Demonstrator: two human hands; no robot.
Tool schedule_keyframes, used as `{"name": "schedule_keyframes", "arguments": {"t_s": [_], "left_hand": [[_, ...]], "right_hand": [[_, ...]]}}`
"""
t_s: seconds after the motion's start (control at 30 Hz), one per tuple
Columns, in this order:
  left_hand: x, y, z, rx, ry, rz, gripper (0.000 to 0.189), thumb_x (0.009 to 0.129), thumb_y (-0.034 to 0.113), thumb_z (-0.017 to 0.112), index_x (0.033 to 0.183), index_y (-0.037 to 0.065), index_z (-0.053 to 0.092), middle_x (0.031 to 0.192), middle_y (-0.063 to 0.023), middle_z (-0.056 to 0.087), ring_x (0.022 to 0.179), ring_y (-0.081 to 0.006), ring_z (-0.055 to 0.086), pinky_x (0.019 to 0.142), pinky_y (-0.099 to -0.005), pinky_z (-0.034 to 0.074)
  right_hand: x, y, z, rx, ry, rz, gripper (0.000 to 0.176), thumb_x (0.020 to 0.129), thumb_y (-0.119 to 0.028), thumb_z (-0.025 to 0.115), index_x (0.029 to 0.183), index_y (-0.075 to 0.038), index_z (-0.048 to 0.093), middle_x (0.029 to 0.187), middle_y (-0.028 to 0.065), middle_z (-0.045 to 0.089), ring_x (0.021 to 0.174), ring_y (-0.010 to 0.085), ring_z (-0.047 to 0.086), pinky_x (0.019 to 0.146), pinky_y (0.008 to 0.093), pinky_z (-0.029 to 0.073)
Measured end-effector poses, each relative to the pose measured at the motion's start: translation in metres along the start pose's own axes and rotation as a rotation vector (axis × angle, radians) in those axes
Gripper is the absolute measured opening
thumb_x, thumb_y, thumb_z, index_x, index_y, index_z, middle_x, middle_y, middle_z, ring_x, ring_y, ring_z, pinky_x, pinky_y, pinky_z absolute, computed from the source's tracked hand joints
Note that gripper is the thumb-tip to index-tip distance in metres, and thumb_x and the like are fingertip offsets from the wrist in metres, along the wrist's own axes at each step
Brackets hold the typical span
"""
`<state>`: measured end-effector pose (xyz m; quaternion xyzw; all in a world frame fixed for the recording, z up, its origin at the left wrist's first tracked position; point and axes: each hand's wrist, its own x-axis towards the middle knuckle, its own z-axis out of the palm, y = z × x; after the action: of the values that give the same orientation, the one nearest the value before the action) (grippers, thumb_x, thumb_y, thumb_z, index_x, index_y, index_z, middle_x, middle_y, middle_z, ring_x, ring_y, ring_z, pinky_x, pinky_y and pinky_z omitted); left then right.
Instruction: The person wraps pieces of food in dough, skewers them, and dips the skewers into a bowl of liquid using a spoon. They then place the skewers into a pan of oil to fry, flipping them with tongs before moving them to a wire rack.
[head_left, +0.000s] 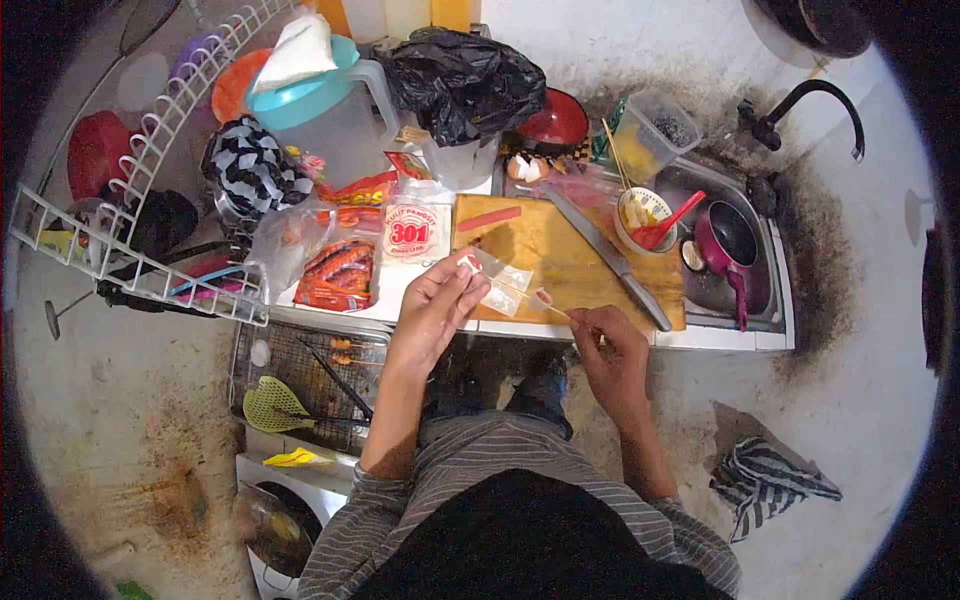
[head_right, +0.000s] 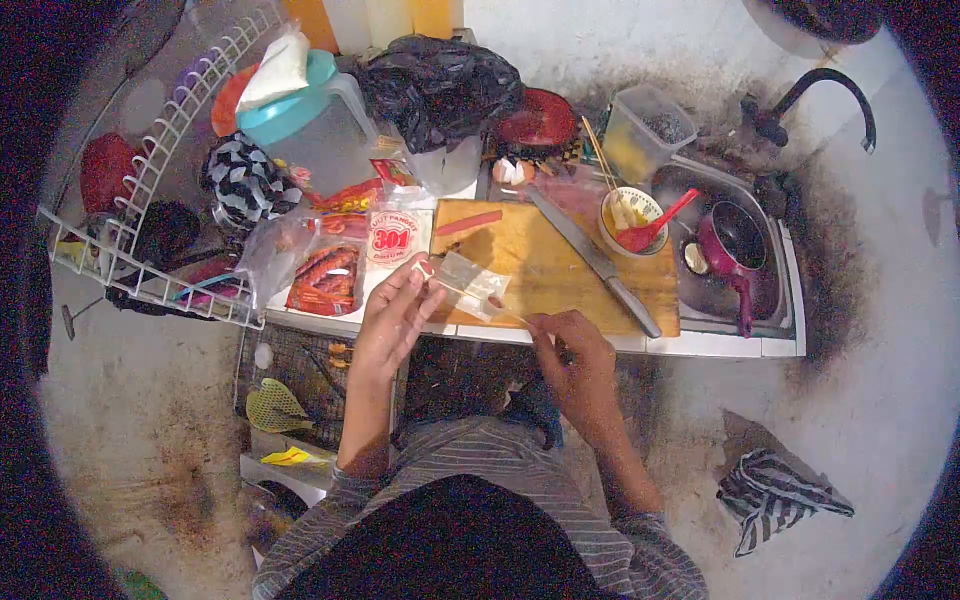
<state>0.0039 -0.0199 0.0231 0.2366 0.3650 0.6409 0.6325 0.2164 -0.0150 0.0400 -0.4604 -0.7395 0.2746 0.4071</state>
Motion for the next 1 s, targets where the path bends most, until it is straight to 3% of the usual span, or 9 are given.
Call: {"name": "schedule_keyframes", "arguments": {"t_s": [0.07,0.13,0.23,0.37,0.43,0.53,0.63,1.0], "left_hand": [[0.000,-0.001,0.000,-0.078,0.004,-0.009,0.028,0.086,0.013,0.051,0.111,0.003,0.049,0.095,-0.0012,0.055,0.086,-0.0087,0.054,0.082,-0.0244,0.047],[-0.001,-0.001,0.004,-0.213,0.045,-0.028,0.029,0.087,0.010,0.049,0.113,-0.001,0.047,0.097,-0.0056,0.056,0.087,-0.0119,0.056,0.082,-0.0251,0.048],[0.000,0.000,0.009,-0.220,0.070,-0.005,0.029,0.086,0.009,0.050,0.114,-0.001,0.047,0.097,-0.0053,0.057,0.087,-0.0116,0.056,0.082,-0.0253,0.048],[0.001,0.000,0.007,-0.206,0.048,0.013,0.030,0.086,0.009,0.051,0.114,-0.001,0.047,0.096,-0.0057,0.057,0.086,-0.0113,0.056,0.082,-0.0251,0.048],[0.001,0.000,0.006,-0.114,0.014,0.043,0.029,0.087,0.013,0.049,0.115,0.004,0.047,0.097,-0.0021,0.056,0.088,-0.0093,0.055,0.084,-0.0248,0.047],[0.002,0.001,0.009,-0.152,0.072,0.066,0.029,0.085,0.006,0.051,0.113,-0.001,0.048,0.096,-0.0070,0.057,0.085,-0.0122,0.057,0.082,-0.0256,0.048],[0.002,0.000,0.008,-0.050,0.069,0.102,0.026,0.087,0.009,0.048,0.112,0.003,0.050,0.100,-0.0046,0.056,0.089,-0.0104,0.056,0.083,-0.0248,0.047],[0.003,-0.004,0.012,0.004,0.101,0.161,0.026,0.086,0.007,0.049,0.111,0.000,0.050,0.098,-0.0052,0.057,0.087,-0.0102,0.056,0.081,-0.0241,0.048]], "right_hand": [[-0.002,-0.010,0.003,0.022,0.001,0.064,0.011,0.077,-0.004,0.059,0.088,-0.004,0.062,0.076,0.0098,0.059,0.059,0.0160,0.053,0.055,0.0263,0.044],[-0.002,-0.016,0.005,0.027,-0.005,0.085,0.011,0.077,-0.004,0.059,0.088,-0.004,0.062,0.077,0.0097,0.058,0.059,0.0158,0.053,0.054,0.0259,0.043],[-0.002,-0.017,0.009,0.027,-0.001,0.098,0.012,0.078,-0.005,0.059,0.089,-0.004,0.061,0.077,0.0094,0.058,0.058,0.0154,0.053,0.054,0.0253,0.043],[-0.003,-0.012,0.013,0.057,0.017,0.075,0.013,0.077,-0.005,0.059,0.090,-0.004,0.061,0.076,0.0089,0.058,0.056,0.0146,0.052,0.052,0.0250,0.043],[-0.002,-0.012,0.013,0.055,0.008,0.097,0.013,0.077,-0.005,0.059,0.090,-0.004,0.061,0.076,0.0089,0.058,0.056,0.0143,0.052,0.052,0.0251,0.043],[0.000,-0.018,0.011,0.041,-0.017,0.134,0.013,0.077,-0.004,0.059,0.090,-0.004,0.061,0.077,0.0089,0.058,0.057,0.0137,0.053,0.052,0.0251,0.043],[0.000,-0.020,0.013,0.046,-0.023,0.150,0.013,0.078,-0.004,0.058,0.090,-0.004,0.061,0.077,0.0090,0.059,0.057,0.0134,0.053,0.052,0.0247,0.043],[-0.001,-0.019,0.023,0.098,-0.011,0.168,0.012,0.077,-0.003,0.060,0.088,-0.002,0.061,0.076,0.0093,0.059,0.058,0.0134,0.054,0.053,0.0241,0.044]]}}
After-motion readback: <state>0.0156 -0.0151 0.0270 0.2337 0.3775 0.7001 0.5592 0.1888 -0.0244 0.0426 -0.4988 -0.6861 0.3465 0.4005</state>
